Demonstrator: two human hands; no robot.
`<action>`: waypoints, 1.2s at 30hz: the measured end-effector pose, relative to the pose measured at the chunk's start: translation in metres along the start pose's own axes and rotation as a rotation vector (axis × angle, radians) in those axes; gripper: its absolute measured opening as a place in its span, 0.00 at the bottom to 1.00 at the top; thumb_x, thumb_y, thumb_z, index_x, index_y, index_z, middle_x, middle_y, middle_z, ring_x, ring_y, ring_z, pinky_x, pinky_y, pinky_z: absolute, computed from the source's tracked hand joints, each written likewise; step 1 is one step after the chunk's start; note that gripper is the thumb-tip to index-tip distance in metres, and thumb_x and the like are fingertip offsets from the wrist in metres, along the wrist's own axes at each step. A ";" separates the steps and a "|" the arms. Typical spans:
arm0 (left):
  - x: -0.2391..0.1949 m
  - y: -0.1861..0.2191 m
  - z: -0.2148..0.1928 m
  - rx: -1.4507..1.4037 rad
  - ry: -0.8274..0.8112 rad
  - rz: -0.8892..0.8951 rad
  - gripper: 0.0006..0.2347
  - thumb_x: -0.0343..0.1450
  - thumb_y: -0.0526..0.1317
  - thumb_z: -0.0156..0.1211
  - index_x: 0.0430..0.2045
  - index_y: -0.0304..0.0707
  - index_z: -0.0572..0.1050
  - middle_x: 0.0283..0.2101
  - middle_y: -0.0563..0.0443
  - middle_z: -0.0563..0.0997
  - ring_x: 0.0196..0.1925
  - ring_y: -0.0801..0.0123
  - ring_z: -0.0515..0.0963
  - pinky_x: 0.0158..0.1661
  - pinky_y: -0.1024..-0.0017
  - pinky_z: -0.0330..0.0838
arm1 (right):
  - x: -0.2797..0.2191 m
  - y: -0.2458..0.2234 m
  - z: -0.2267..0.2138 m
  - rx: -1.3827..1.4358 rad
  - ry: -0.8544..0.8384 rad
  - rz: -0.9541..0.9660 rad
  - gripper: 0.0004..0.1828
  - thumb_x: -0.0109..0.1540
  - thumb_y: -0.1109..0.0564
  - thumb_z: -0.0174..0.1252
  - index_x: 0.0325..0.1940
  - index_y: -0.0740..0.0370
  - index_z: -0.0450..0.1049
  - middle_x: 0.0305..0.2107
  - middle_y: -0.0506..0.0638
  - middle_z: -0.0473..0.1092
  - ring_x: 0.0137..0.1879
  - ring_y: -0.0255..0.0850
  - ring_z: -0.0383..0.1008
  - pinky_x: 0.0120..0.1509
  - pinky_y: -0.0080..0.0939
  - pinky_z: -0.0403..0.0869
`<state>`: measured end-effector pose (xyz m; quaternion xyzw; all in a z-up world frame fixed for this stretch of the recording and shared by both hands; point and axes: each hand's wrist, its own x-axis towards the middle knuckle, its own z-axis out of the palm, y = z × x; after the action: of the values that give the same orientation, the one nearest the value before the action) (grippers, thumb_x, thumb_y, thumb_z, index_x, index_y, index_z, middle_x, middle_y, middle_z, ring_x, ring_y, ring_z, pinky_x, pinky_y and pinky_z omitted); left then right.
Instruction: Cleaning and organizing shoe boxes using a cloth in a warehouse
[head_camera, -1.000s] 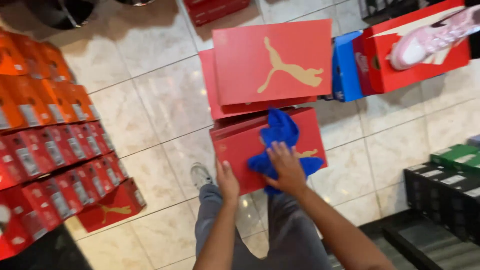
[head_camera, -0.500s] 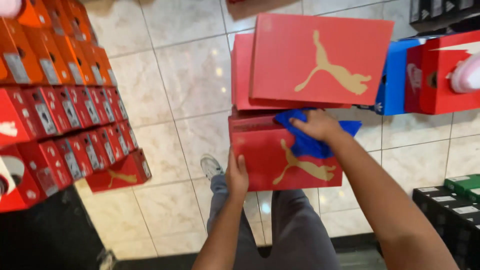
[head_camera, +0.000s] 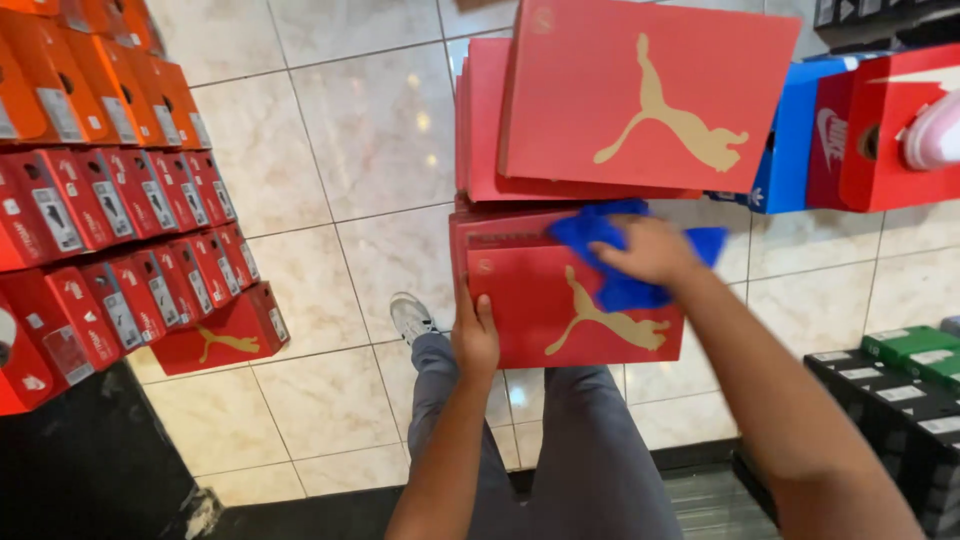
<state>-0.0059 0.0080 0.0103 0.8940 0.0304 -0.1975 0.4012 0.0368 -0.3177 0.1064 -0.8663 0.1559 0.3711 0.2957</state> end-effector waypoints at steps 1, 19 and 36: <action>0.002 -0.003 0.002 -0.048 -0.008 -0.026 0.24 0.80 0.51 0.42 0.74 0.56 0.57 0.62 0.37 0.75 0.48 0.38 0.82 0.38 0.49 0.81 | -0.008 0.034 -0.003 0.006 0.042 0.072 0.34 0.61 0.31 0.50 0.57 0.58 0.76 0.47 0.64 0.78 0.58 0.62 0.76 0.61 0.63 0.72; 0.000 0.047 -0.008 0.013 0.046 -0.090 0.21 0.80 0.49 0.43 0.71 0.52 0.60 0.56 0.25 0.77 0.58 0.33 0.76 0.54 0.43 0.73 | -0.135 0.080 0.190 1.913 0.487 0.703 0.18 0.60 0.42 0.61 0.49 0.51 0.77 0.37 0.56 0.77 0.42 0.50 0.79 0.51 0.54 0.75; -0.051 0.041 -0.099 -0.100 -0.130 0.363 0.22 0.74 0.42 0.55 0.65 0.38 0.69 0.66 0.35 0.68 0.70 0.38 0.64 0.69 0.48 0.55 | -0.111 -0.071 0.338 1.757 -0.042 0.704 0.15 0.52 0.52 0.63 0.37 0.64 0.80 0.29 0.63 0.73 0.33 0.57 0.76 0.40 0.60 0.74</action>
<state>-0.0113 0.0574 0.1178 0.8490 -0.1474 -0.1777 0.4753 -0.1894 -0.0450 0.0302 -0.2301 0.6267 0.2042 0.7160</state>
